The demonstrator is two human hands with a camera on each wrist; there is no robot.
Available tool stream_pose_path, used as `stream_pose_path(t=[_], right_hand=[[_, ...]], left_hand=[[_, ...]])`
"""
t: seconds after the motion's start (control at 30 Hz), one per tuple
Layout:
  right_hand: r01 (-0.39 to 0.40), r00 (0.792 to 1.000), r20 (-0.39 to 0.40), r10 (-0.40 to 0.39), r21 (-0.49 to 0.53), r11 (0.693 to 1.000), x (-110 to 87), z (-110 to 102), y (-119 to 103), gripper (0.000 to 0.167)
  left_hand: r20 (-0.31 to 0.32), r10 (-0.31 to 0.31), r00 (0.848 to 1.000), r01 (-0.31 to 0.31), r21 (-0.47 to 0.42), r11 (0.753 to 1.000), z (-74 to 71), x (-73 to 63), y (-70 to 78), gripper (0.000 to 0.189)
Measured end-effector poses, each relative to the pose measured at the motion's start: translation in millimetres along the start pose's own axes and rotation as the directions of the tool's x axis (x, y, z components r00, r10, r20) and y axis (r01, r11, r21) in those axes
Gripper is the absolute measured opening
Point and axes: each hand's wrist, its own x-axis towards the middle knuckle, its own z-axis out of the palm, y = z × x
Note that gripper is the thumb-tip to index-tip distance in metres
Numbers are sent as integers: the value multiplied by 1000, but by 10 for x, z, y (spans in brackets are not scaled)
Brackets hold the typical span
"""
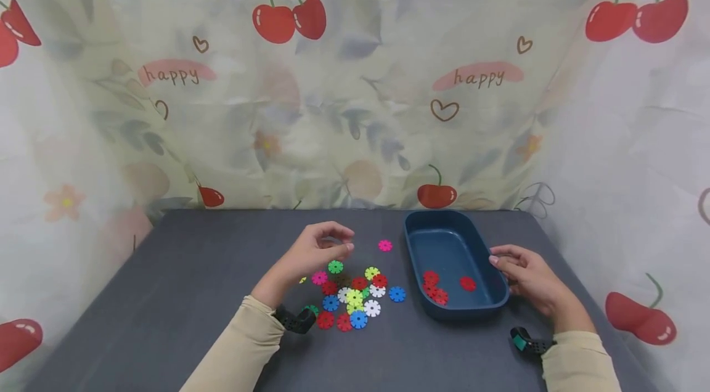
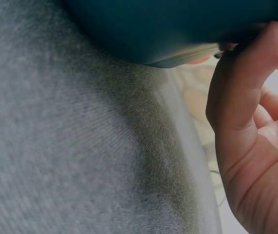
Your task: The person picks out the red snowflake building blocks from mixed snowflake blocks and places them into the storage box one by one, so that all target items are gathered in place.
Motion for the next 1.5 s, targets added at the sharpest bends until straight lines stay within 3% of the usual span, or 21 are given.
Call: stream_pose_path(t=[0.17, 0.33, 0.53, 0.73, 1.1, 1.5], right_hand=[[19, 1000, 1, -19, -15, 1000, 4, 12, -34, 42], [9, 1000, -1, -9, -19, 1000, 6, 8, -48, 42], [-20, 1000, -9, 20, -2, 1000, 23, 16, -22, 33], [4, 1000, -3, -4, 16, 1000, 12, -2, -25, 17], [12, 1000, 9, -12, 10, 1000, 15, 1, -6, 20], [1, 1000, 0, -1, 3, 1000, 27, -12, 20, 20]], left_hand=[[-12, -29, 999, 30, 89, 996, -234, -133, -132, 27], [6, -35, 999, 34, 147, 988, -331, -149, -228, 28], [79, -69, 994, 49, 235, 971, -335, -139, -303, 29], [133, -69, 989, 32, 261, 965, -342, -135, -354, 25], [185, -127, 975, 67, 297, 952, -328, -149, -428, 30], [184, -186, 965, 114, 343, 932, -301, -139, -404, 30]])
